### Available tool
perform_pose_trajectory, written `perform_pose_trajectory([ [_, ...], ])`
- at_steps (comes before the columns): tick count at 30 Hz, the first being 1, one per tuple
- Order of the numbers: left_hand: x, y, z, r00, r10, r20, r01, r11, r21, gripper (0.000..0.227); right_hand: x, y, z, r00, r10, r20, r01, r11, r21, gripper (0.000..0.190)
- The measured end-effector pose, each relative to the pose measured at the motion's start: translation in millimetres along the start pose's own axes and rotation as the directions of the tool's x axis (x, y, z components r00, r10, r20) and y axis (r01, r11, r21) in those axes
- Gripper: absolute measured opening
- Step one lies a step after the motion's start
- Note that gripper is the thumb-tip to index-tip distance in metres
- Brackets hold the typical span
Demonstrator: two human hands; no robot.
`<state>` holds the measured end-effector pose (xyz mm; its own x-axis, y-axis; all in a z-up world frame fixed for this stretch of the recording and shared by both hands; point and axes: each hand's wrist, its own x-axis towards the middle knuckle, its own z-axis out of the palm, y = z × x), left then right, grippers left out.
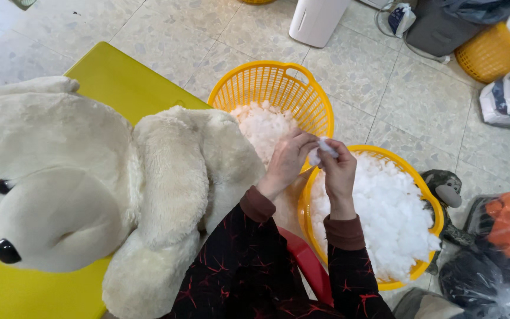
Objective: The person repeatedly takes handfuls of white synthetic stuffing from yellow baskets and inserts them into the torso of a large white teddy bear. The person pushes and distributes the stuffing inside the bear's body to fill it out.
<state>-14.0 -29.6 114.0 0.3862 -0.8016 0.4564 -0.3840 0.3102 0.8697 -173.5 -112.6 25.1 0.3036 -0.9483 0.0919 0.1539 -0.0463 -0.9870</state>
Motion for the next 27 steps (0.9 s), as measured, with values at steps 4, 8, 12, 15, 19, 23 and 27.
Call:
perform_pose_trajectory([
  [4,9.2,21.5,-8.7,0.977,0.066,-0.205,-0.072,0.997,-0.022,0.010,11.3,14.5,-1.9,0.997,-0.008,-0.077,0.003,0.998,-0.065,0.023],
  [8,15.8,23.7,-18.9,0.938,0.139,-0.317,-0.141,0.990,0.018,0.011,13.3,10.4,-2.6,0.991,0.086,-0.104,-0.075,0.991,0.108,0.029],
  [12,18.2,-9.4,-18.2,0.977,0.174,-0.126,-0.121,0.930,0.346,0.028,1.9,-7.5,4.0,0.982,0.161,-0.102,-0.144,0.977,0.156,0.042],
  [15,7.2,-28.9,-3.3,0.991,0.033,-0.131,0.006,0.959,0.284,0.046,5.8,-14.9,15.1,0.996,0.076,-0.054,-0.068,0.988,0.140,0.042],
  [19,-17.4,-31.2,12.6,0.967,-0.245,0.071,0.247,0.969,-0.024,0.024,-9.8,2.5,8.7,0.998,0.042,-0.047,-0.040,0.998,0.047,0.031],
  [23,-1.0,-9.6,5.0,0.983,-0.173,-0.054,0.170,0.984,-0.052,0.010,8.7,24.2,-5.2,0.994,0.009,-0.111,-0.004,0.999,0.049,0.024],
  [27,6.8,12.3,-6.0,0.967,0.100,-0.234,-0.120,0.990,-0.072,0.010,8.8,38.7,-16.5,0.976,0.091,-0.199,-0.089,0.996,0.023,0.028],
])
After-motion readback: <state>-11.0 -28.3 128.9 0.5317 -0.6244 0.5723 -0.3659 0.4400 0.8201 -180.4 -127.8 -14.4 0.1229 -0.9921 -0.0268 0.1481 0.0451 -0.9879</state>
